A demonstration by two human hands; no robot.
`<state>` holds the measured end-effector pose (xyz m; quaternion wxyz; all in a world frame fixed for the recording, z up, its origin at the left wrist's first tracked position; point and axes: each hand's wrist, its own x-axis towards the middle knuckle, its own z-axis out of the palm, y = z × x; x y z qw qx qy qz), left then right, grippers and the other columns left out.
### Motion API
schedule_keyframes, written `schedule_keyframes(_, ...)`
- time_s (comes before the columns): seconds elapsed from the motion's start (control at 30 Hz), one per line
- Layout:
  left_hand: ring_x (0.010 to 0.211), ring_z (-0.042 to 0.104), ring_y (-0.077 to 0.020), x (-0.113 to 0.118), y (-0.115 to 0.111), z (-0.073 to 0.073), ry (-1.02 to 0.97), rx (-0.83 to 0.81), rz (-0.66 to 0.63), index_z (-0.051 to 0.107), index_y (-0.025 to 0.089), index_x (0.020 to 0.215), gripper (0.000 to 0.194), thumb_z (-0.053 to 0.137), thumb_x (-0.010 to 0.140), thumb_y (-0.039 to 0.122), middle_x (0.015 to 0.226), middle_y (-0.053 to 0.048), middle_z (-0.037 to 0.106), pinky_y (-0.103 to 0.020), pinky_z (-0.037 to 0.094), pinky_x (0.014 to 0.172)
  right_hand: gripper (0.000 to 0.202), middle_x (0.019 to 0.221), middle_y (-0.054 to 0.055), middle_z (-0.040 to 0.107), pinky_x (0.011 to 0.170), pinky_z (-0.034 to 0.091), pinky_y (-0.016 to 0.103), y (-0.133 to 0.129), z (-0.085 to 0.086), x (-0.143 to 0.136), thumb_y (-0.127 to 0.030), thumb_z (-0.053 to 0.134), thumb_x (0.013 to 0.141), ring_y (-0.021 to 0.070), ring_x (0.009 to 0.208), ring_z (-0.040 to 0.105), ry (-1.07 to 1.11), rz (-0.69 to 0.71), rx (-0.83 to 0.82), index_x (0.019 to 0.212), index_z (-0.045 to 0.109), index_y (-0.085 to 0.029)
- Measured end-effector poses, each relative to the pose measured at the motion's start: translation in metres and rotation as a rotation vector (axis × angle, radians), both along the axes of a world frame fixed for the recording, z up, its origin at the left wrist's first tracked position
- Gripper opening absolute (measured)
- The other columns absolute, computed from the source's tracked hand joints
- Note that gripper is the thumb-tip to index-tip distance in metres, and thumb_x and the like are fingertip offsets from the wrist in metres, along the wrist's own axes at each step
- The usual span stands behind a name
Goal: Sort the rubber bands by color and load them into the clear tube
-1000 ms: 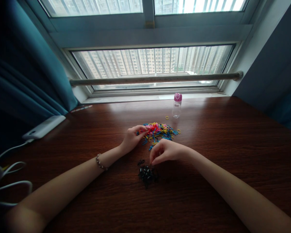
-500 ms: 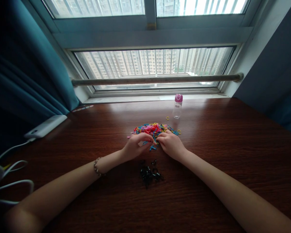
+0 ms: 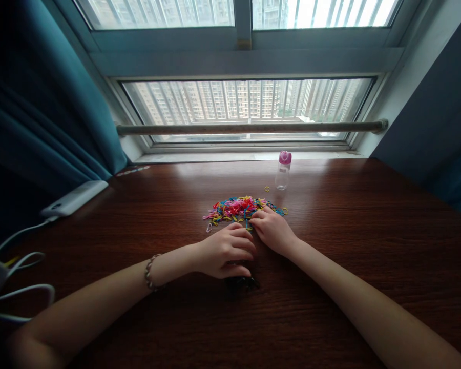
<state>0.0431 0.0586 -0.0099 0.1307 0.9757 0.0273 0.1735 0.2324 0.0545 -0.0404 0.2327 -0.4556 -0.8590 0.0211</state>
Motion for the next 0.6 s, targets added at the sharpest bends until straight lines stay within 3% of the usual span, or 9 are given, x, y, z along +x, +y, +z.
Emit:
schedule_keyframes(0.1,0.088,0.054,-0.0181,-0.009,0.02,0.007,-0.055,0.029,0.157,0.063,0.02,0.082,0.023,0.048,0.081,0.036,0.086,-0.007,0.065,-0.032,0.037,0.084,0.022,0.086,0.006,0.064,0.079,0.043,0.034,0.001,-0.001,0.0,-0.013,0.046,0.081,0.0191,0.084,0.052,0.04,-0.002,0.017,0.085,0.066,-0.02)
schedule_keyframes(0.27,0.072,0.055,-0.0171,-0.047,0.078,0.015,-0.088,-0.041,0.621,0.062,0.016,0.074,0.021,0.055,0.076,0.036,0.075,-0.006,0.063,-0.029,0.043,0.067,0.021,0.086,0.005,0.066,0.079,0.044,0.032,0.003,0.002,0.0,-0.015,0.048,0.078,0.0185,0.081,0.058,0.283,-0.074,-0.078,0.082,0.068,-0.02)
schedule_keyframes(0.33,0.059,0.055,-0.0142,-0.06,0.096,0.012,0.011,-0.227,0.68,0.062,0.016,0.072,0.023,0.06,0.07,0.039,0.066,-0.003,0.061,-0.025,0.042,0.055,0.019,0.084,0.005,0.068,0.075,0.044,0.031,0.004,0.004,0.001,-0.017,0.051,0.076,0.0187,0.078,0.06,0.399,-0.141,-0.191,0.079,0.07,-0.02)
schedule_keyframes(0.43,0.057,0.056,-0.0135,-0.067,0.108,0.002,0.047,-0.472,0.713,0.061,0.016,0.077,0.028,0.066,0.062,0.039,0.065,-0.002,0.061,-0.022,0.042,0.049,0.018,0.08,0.005,0.069,0.071,0.044,0.03,0.006,0.009,0.003,-0.023,0.055,0.073,0.02,0.075,0.062,0.569,-0.246,-0.406,0.078,0.071,-0.017)
schedule_keyframes(0.5,0.057,0.056,-0.0134,-0.063,0.109,-0.006,0.062,-0.545,0.699,0.061,0.016,0.079,0.031,0.069,0.058,0.038,0.064,-0.001,0.061,-0.021,0.042,0.048,0.022,0.077,0.006,0.07,0.064,0.044,0.029,0.006,0.012,0.004,-0.028,0.057,0.071,0.0199,0.071,0.061,0.67,-0.278,-0.543,0.081,0.071,-0.015)
schedule_keyframes(0.6,0.054,0.054,-0.0127,-0.052,0.106,-0.017,0.043,-0.527,0.684,0.059,0.016,0.077,0.031,0.07,0.056,0.035,0.062,0.0,0.06,-0.021,0.041,0.046,0.032,0.071,0.007,0.069,0.05,0.039,0.025,0.005,0.017,0.005,-0.036,0.057,0.071,0.0177,0.06,0.059,0.776,-0.245,-0.707,0.087,0.069,-0.011)
